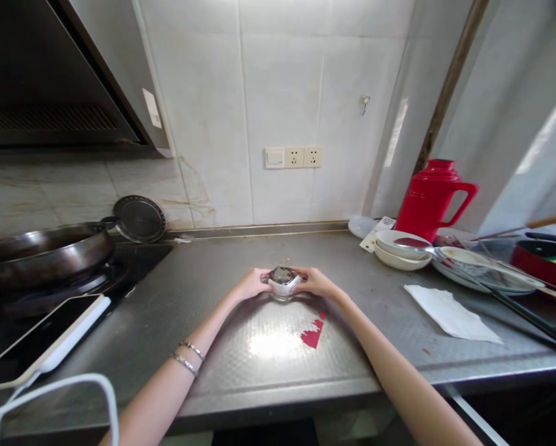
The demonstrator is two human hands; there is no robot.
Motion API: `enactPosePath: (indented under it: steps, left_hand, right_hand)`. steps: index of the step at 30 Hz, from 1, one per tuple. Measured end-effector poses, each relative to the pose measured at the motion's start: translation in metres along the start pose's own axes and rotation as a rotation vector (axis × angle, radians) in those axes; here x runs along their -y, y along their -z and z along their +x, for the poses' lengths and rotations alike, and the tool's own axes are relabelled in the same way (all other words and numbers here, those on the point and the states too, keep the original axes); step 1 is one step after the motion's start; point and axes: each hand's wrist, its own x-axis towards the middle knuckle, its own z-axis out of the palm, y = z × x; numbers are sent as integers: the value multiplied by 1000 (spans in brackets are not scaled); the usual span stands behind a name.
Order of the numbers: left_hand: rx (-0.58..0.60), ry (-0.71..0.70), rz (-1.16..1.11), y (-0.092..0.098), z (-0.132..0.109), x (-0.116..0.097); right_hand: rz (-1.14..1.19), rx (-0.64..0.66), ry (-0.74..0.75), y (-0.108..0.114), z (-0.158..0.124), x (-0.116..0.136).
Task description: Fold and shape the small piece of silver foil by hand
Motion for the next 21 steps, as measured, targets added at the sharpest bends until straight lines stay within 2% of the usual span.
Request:
enactPosePath:
  steps: [14, 21]
  left_hand:
    - [1, 34, 24, 2, -5, -4]
    - [20, 24, 3, 1, -5, 1]
  right_hand:
    - [3, -17, 4, -5, 1, -2]
    - [3, -14, 1, -6, 2, -4]
